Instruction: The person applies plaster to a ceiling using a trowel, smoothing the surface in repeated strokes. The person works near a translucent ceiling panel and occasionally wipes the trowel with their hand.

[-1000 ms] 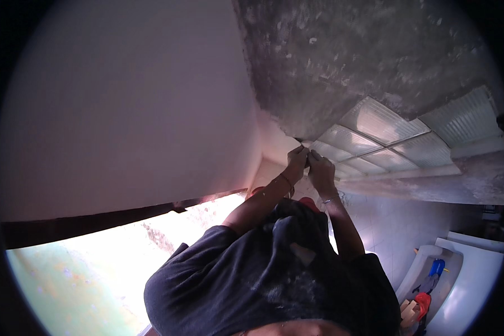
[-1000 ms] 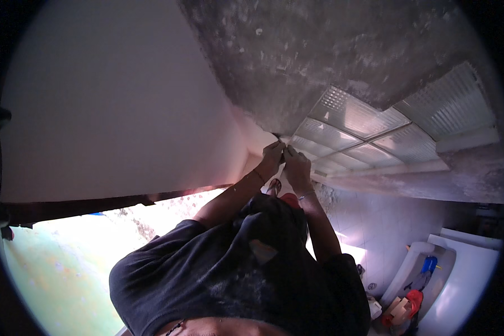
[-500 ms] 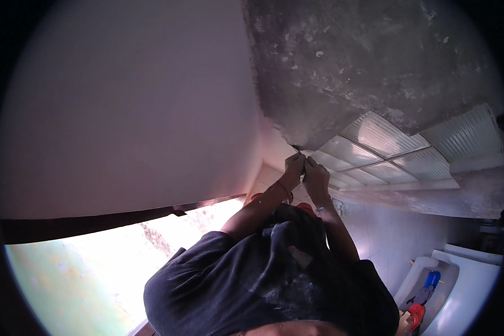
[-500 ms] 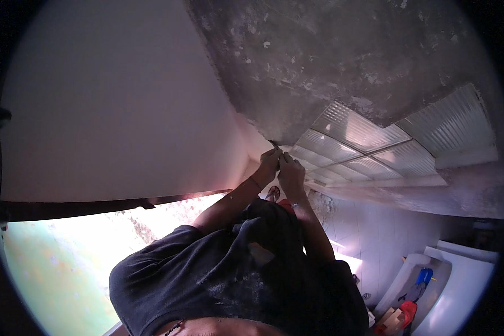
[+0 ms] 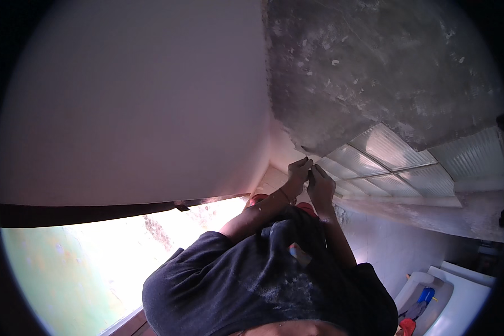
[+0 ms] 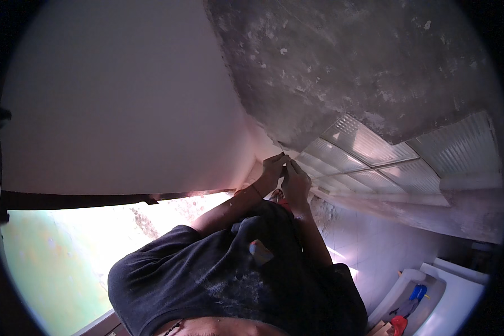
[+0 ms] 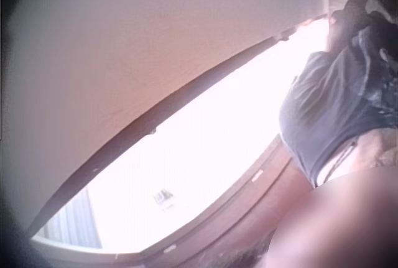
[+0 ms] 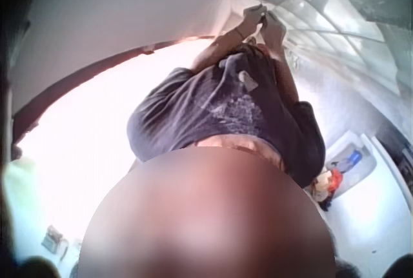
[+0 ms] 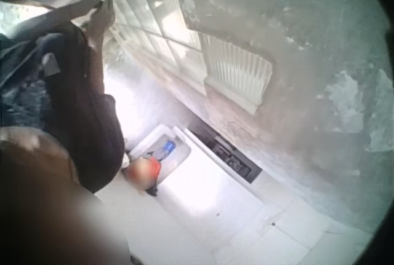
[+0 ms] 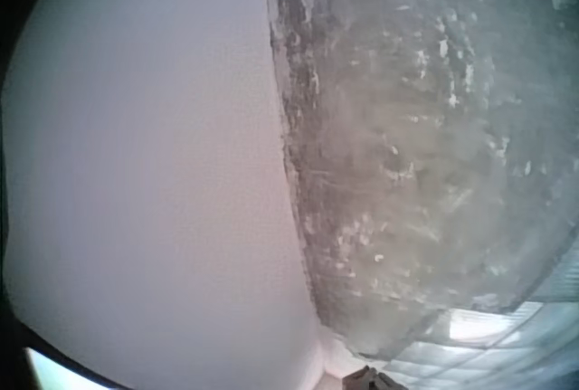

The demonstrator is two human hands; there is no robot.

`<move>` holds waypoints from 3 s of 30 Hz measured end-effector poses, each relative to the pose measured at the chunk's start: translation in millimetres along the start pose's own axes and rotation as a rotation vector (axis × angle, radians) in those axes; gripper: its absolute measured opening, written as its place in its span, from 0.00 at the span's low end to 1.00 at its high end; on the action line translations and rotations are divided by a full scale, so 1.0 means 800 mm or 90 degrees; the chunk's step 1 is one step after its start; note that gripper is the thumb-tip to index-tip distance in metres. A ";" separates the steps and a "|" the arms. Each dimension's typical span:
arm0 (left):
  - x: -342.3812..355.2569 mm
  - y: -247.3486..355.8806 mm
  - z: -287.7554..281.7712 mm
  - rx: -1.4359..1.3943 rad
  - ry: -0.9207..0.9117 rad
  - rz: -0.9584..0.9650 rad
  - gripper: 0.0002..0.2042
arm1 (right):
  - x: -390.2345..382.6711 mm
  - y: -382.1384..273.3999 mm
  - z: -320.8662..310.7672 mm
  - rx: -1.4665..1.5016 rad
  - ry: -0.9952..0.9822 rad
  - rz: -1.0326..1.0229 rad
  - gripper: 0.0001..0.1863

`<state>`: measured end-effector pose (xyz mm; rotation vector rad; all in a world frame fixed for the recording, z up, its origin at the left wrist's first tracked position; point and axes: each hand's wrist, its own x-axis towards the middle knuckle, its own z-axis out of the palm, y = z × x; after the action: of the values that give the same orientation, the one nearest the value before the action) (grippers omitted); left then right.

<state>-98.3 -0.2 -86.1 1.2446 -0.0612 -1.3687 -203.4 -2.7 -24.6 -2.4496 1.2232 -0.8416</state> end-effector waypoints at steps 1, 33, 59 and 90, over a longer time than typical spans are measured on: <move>-0.001 0.004 0.002 0.001 0.016 0.057 0.06 | 0.000 -0.003 -0.001 0.004 0.039 0.022 0.23; 0.004 0.016 -0.025 0.341 0.062 0.189 0.10 | -0.007 -0.020 0.029 0.090 0.019 0.010 0.18; -0.041 0.080 -0.009 0.377 0.049 0.194 0.14 | 0.004 -0.047 0.013 0.041 -0.017 -0.003 0.26; -0.013 0.098 -0.022 0.537 0.211 0.456 0.17 | 0.031 -0.052 0.022 0.007 -0.030 -0.052 0.29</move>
<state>-36.7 -3.2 -34.2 1.8756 -0.8363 -0.4772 -154.5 2.7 -9.1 -2.5109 1.1074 -0.8052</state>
